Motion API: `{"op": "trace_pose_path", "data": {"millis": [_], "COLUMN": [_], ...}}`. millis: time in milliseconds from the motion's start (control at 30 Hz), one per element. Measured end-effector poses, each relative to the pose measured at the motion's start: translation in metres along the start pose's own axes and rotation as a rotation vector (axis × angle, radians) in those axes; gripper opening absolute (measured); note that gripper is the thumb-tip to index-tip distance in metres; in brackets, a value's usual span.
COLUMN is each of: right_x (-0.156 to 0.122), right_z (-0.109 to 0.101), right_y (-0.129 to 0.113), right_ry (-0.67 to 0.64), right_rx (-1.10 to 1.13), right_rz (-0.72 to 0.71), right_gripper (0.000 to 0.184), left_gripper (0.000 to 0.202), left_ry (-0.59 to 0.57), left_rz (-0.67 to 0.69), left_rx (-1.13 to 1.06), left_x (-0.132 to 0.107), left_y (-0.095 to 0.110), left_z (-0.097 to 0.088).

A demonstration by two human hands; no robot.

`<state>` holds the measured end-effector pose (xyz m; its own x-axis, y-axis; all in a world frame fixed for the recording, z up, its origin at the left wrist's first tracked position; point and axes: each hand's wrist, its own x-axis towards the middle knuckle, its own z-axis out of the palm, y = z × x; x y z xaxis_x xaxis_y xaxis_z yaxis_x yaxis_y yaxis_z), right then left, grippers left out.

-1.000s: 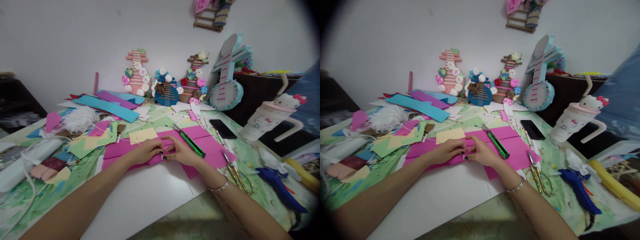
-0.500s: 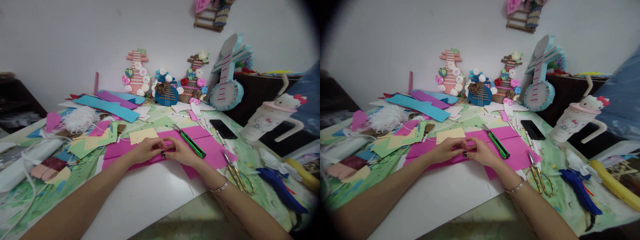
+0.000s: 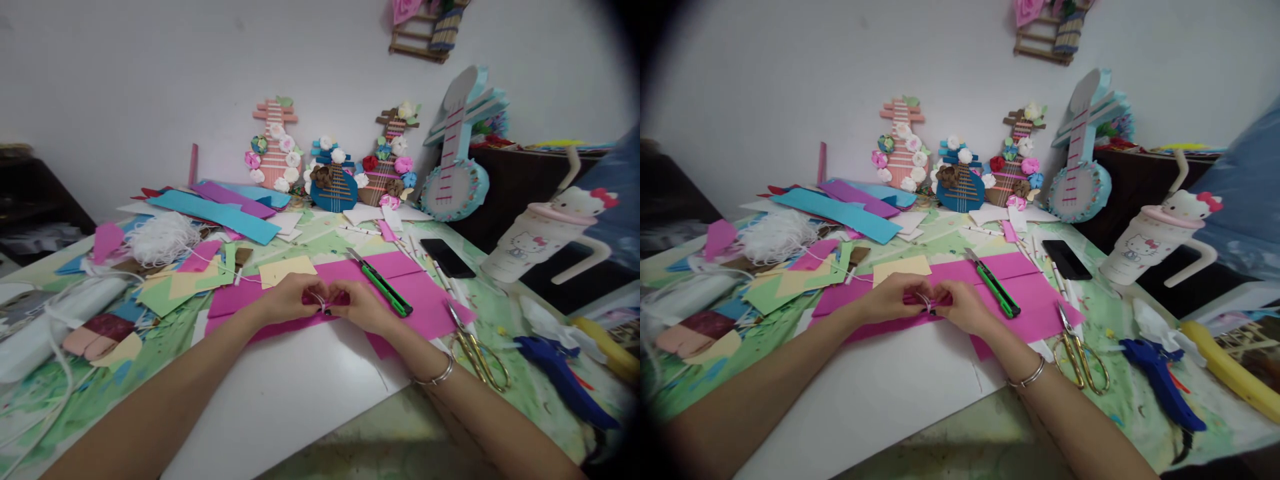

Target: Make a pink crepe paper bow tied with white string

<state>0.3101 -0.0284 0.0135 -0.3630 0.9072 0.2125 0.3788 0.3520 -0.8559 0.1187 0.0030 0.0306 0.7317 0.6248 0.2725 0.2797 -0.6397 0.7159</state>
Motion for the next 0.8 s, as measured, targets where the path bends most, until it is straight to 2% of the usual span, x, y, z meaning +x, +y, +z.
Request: {"op": "trace_pose_path", "data": {"millis": [133,367,533,600,667,800], "right_x": [0.000,0.001,0.003,0.003,0.002,0.000], "right_z": [-0.001,0.002,0.004,0.005,0.006,0.010], "right_y": [0.000,0.001,0.001,-0.001,-0.003,-0.006], "right_ry": [-0.009,-0.044,-0.047,-0.053,-0.043,0.049], "right_rx": [-0.045,0.091,0.283,0.315,0.314,0.256], "right_rz": [0.013,0.078,0.133,0.152,0.163,0.178], "right_gripper": [0.012,0.014,0.018,0.018,0.017,0.017], "left_gripper": [0.014,0.007,0.025,0.025,0.020,0.010], "left_ry": [0.000,0.030,0.098,0.105,0.132,0.181], "left_rz": [0.009,-0.022,-0.048,-0.015,0.057,0.125], "left_rx": [0.038,-0.022,-0.055,0.016,0.174,0.442], "left_x": [0.000,0.001,0.002,0.002,0.002,0.000], "left_y": [-0.002,-0.003,0.002,0.005,0.006,0.006], "left_z": [0.003,0.001,0.003,0.003,0.003,0.001]}}
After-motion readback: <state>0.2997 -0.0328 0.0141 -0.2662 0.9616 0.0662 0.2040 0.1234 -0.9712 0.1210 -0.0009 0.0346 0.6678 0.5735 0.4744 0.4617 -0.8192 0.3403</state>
